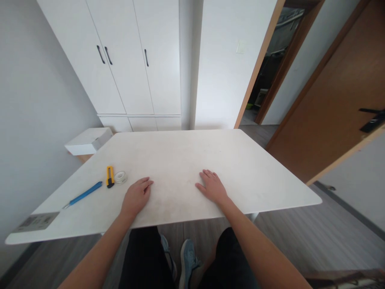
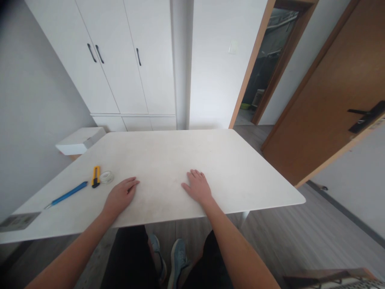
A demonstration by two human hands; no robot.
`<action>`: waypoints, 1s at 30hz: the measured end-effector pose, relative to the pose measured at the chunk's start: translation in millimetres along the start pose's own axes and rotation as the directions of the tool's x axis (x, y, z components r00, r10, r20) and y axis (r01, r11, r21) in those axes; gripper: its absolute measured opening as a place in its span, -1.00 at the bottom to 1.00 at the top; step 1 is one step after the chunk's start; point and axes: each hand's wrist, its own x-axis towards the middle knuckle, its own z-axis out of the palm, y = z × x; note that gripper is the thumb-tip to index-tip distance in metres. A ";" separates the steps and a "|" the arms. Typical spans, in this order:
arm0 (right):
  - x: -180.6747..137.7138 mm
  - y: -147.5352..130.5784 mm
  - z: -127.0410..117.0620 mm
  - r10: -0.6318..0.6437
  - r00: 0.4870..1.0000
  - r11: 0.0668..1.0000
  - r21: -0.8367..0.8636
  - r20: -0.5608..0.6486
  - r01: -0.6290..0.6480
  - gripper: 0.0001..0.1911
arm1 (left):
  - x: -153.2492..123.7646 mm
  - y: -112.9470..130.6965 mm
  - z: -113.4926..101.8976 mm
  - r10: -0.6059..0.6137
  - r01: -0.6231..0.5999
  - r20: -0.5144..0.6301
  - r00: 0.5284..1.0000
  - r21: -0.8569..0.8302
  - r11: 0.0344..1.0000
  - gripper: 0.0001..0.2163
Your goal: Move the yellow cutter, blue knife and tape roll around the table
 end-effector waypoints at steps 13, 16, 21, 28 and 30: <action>0.2 1.0 1.2 0.009 1.000 0.999 -0.040 -0.001 -0.009 -0.36 | -0.8 -0.6 3.3 0.031 -0.031 -0.006 1.000 0.023 0.999 -0.65; -1.3 1.8 2.0 0.002 1.000 0.998 -0.056 0.002 -0.001 -0.36 | -0.7 1.9 2.3 0.026 -0.026 -0.008 1.000 0.026 0.999 -0.65; 8.1 -2.6 -4.6 0.019 1.000 0.994 -0.105 0.011 -0.017 -0.45 | 0.8 6.0 1.9 0.015 -0.015 0.004 1.000 0.022 1.000 -0.67; 88.8 -117.3 -35.7 -0.198 0.974 0.980 0.014 0.113 0.198 -0.65 | 0.2 9.4 0.2 -0.030 0.031 0.022 0.999 -0.037 0.999 -0.70; 116.7 -172.8 -37.3 -0.347 0.924 0.938 0.069 0.159 0.340 -0.65 | -0.3 10.8 -2.1 -0.023 0.025 0.030 0.999 -0.058 0.998 -0.71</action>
